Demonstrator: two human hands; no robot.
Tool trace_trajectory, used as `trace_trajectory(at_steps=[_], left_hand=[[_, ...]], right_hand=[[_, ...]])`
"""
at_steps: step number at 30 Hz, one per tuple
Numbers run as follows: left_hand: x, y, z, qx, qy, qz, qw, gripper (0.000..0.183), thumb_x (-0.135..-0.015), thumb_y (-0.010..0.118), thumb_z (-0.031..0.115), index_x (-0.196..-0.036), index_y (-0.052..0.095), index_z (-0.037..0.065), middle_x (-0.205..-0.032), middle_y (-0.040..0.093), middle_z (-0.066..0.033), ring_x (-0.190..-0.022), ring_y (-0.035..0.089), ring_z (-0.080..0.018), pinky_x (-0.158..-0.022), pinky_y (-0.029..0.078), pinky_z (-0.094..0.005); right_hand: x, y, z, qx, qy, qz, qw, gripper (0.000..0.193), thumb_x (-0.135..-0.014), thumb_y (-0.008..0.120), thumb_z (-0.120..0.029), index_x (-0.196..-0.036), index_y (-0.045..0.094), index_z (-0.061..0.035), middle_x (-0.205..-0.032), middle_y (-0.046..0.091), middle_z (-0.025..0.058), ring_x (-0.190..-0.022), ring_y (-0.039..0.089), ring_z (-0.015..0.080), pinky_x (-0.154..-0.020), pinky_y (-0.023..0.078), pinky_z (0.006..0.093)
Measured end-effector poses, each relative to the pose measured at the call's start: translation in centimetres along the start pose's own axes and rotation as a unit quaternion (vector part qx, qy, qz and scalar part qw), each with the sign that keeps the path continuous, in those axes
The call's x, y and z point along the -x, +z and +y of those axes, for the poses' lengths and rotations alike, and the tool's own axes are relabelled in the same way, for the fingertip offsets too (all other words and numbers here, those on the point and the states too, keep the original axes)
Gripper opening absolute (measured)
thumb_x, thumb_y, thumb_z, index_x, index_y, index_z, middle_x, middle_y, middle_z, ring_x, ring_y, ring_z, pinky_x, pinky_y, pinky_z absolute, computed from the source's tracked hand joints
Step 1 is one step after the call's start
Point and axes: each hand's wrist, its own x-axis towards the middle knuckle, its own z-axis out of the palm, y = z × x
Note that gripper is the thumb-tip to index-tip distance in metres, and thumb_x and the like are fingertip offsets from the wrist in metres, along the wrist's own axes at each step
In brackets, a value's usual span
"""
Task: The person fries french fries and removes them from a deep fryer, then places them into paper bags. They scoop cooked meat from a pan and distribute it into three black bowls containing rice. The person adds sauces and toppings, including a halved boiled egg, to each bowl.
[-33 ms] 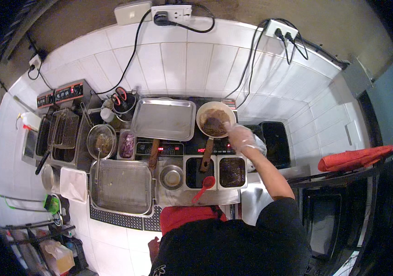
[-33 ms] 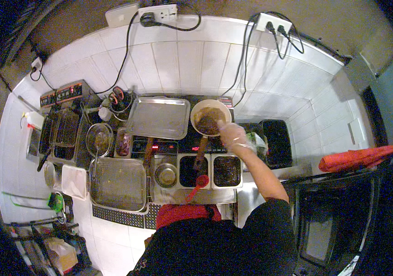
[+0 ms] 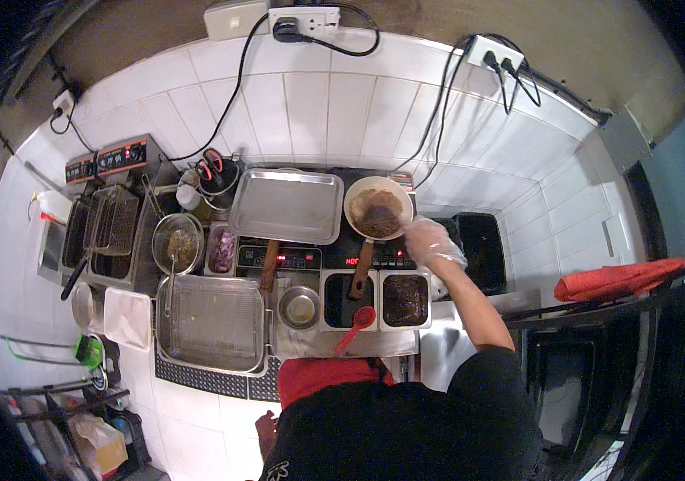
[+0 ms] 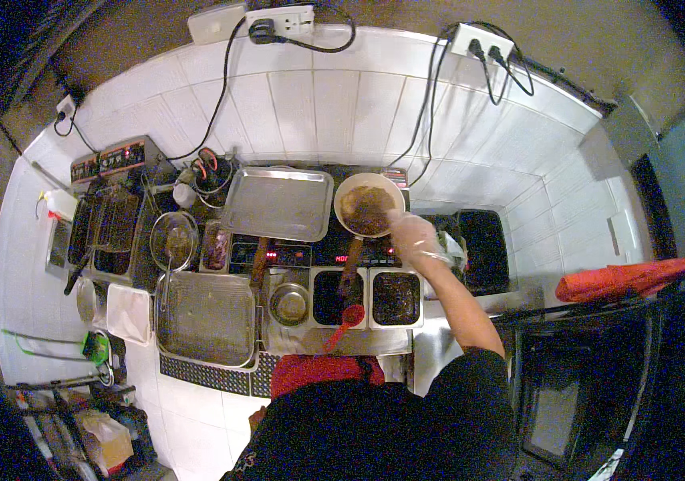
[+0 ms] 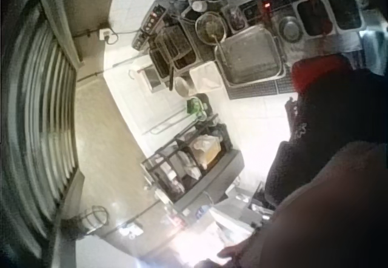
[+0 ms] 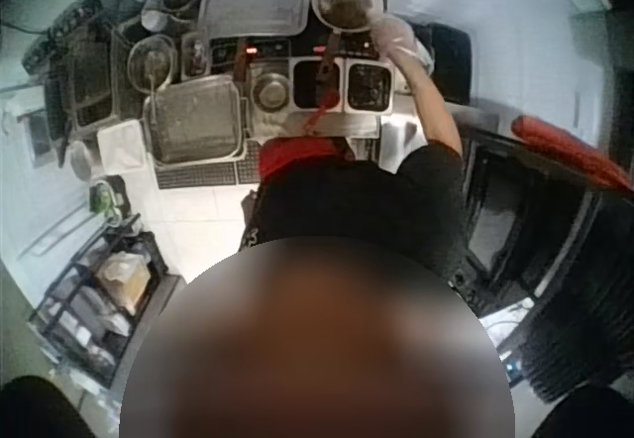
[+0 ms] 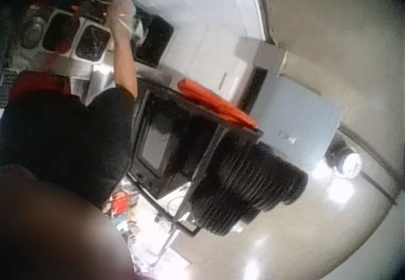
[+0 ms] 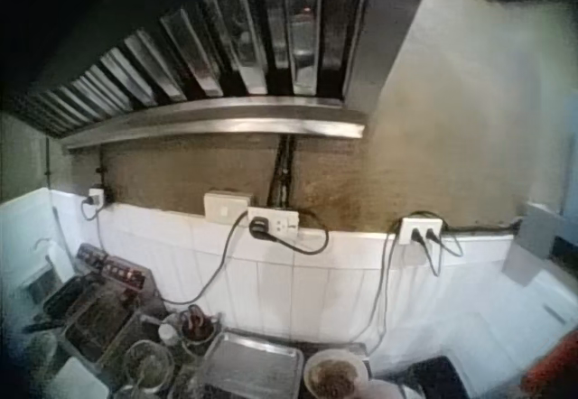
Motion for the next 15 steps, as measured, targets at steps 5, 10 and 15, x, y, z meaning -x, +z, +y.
trace_trajectory(at_steps=[5,10,15], left_hand=[[0.0,0.2,-0.2,-0.003,-0.045,-0.031,0.999,0.027,-0.096,0.069,0.029,-0.102,0.066,0.003,-0.078,0.071,-0.0112,-0.065,0.068,-0.0256,-0.058,0.055,-0.0398],[-0.5,-0.1,-0.2,-0.005,-0.065,-0.054,0.996,0.029,-0.098,0.068,0.031,-0.096,0.066,0.001,-0.076,0.071,-0.0123,-0.062,0.068,-0.0251,-0.056,0.057,-0.0388],[0.5,-1.8,0.8,0.009,-0.104,-0.078,0.991,0.033,-0.099,0.067,0.032,-0.09,0.067,0.0,-0.074,0.071,-0.0133,-0.058,0.069,-0.0246,-0.053,0.058,-0.0378]], right_hand=[[2.4,-0.1,1.4,-0.011,0.008,-0.107,0.994,0.037,-0.098,0.05,-0.014,-0.133,0.056,-0.0066,-0.095,0.072,0.0232,-0.087,0.073,0.0415,-0.076,0.058,0.054],[-0.2,4.6,2.4,-0.075,0.12,-0.032,0.989,0.032,-0.102,0.045,-0.017,-0.128,0.06,-0.0054,-0.095,0.072,0.0248,-0.088,0.072,0.0442,-0.075,0.058,0.0551],[-0.6,7.0,2.7,-0.158,0.128,-0.06,0.977,0.027,-0.101,0.052,-0.017,-0.117,0.061,0.0029,-0.095,0.073,0.0262,-0.091,0.072,0.0453,-0.08,0.057,0.0567]])
